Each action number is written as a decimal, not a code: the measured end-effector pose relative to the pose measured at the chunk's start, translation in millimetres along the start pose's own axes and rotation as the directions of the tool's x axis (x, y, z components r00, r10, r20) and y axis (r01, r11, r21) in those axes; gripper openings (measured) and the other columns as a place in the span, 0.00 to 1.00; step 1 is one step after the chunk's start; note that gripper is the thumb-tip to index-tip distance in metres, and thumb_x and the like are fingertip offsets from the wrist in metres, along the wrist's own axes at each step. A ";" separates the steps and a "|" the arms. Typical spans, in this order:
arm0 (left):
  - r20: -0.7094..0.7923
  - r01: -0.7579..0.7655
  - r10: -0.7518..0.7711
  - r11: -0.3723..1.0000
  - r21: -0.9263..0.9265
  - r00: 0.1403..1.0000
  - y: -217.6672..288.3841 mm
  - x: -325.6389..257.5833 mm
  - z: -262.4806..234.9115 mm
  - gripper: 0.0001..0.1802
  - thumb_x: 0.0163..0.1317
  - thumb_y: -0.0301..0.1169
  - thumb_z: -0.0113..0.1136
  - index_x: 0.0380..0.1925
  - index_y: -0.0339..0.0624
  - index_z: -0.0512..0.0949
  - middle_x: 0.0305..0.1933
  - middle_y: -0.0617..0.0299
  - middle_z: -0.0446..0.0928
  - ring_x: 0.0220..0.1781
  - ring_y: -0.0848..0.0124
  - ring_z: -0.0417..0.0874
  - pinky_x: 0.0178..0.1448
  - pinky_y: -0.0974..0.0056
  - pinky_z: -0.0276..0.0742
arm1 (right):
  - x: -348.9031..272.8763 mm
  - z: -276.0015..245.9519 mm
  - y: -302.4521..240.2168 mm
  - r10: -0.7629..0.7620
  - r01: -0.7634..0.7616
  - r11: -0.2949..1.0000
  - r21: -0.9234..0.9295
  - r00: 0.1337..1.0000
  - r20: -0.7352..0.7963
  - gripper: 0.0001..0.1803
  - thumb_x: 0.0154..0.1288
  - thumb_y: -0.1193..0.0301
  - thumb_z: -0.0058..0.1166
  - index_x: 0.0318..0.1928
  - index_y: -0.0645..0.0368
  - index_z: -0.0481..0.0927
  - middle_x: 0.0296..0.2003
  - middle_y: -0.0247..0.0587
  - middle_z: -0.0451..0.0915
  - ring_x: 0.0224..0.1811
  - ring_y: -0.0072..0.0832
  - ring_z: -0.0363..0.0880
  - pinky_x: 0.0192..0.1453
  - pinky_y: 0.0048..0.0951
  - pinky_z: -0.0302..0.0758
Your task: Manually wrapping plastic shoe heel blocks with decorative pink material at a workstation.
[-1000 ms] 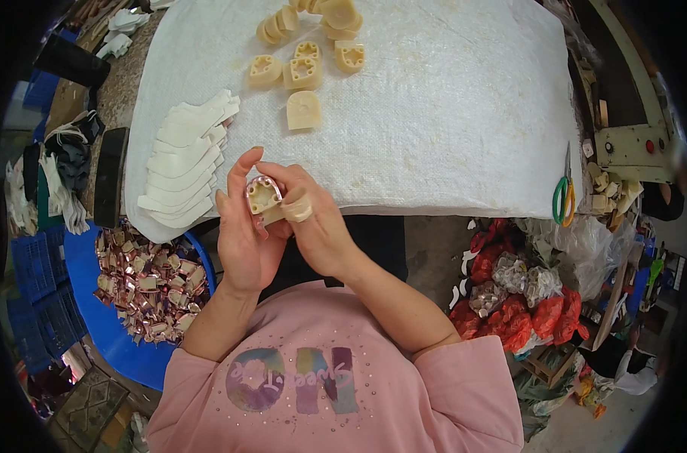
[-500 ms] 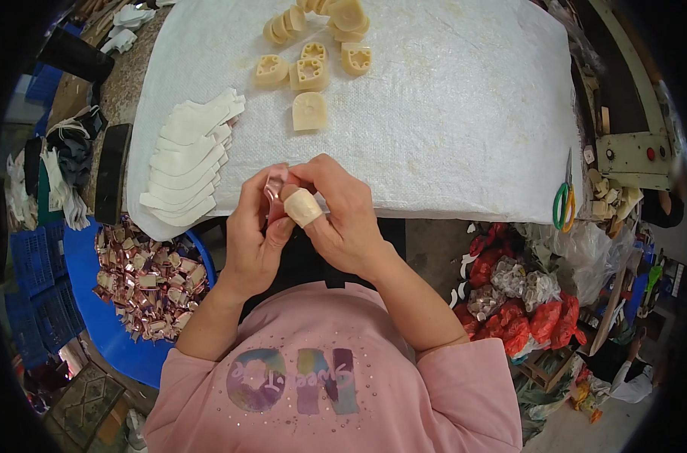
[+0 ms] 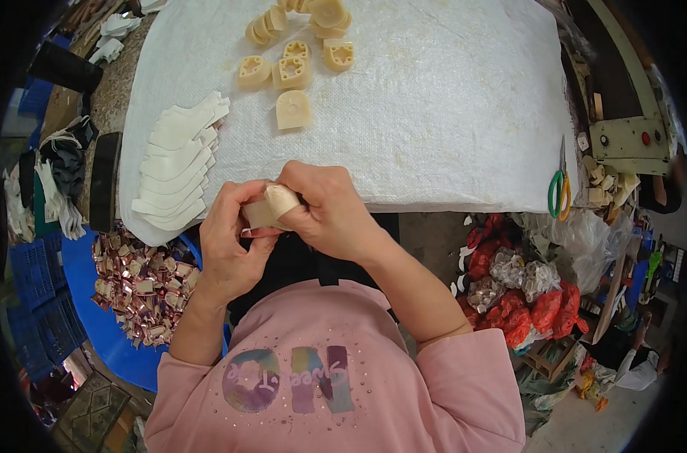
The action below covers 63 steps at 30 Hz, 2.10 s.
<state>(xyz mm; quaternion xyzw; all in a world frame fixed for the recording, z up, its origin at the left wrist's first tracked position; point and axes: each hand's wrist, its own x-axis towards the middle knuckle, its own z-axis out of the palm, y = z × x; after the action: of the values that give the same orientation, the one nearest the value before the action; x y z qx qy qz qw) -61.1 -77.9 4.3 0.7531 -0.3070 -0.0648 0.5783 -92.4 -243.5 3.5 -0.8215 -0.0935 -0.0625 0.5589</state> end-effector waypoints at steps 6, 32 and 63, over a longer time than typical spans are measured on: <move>-0.073 -0.138 0.154 0.973 0.187 0.985 -3.3 5.2 0.8 0.24 0.40 0.22 0.71 0.39 0.36 0.72 0.29 0.61 0.76 0.25 0.77 0.77 0.28 0.74 0.72 | -3.8 2.5 4.0 0.263 -0.244 0.861 0.445 0.965 0.020 0.08 0.67 0.69 0.47 0.36 0.62 0.76 0.32 0.33 0.78 0.32 0.22 0.76 0.36 0.26 0.72; -0.299 -0.084 0.248 0.878 0.471 0.921 -16.5 -1.3 13.3 0.24 0.38 0.27 0.73 0.34 0.34 0.70 0.25 0.54 0.75 0.23 0.62 0.80 0.27 0.66 0.76 | -5.6 40.7 3.9 0.283 -0.247 0.936 0.249 0.952 -0.119 0.15 0.71 0.69 0.39 0.50 0.64 0.73 0.42 0.38 0.76 0.43 0.21 0.73 0.49 0.23 0.70; -0.331 -0.048 0.305 0.796 0.603 0.893 -44.0 -22.8 -82.0 0.17 0.42 0.18 0.61 0.37 0.40 0.78 0.36 0.57 0.73 0.43 0.61 0.74 0.46 0.60 0.69 | 117.3 69.6 9.8 -0.366 0.471 0.639 -0.608 0.881 0.299 0.05 0.49 0.76 0.50 0.29 0.58 0.77 0.37 0.34 0.75 0.46 0.31 0.71 0.53 0.34 0.64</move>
<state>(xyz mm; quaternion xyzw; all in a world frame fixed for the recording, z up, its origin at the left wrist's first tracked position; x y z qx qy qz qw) -25.2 8.7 -15.2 0.8563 -0.2537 0.2475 0.3756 24.0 -172.4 -6.7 -0.9232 -0.2939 -0.1587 0.1902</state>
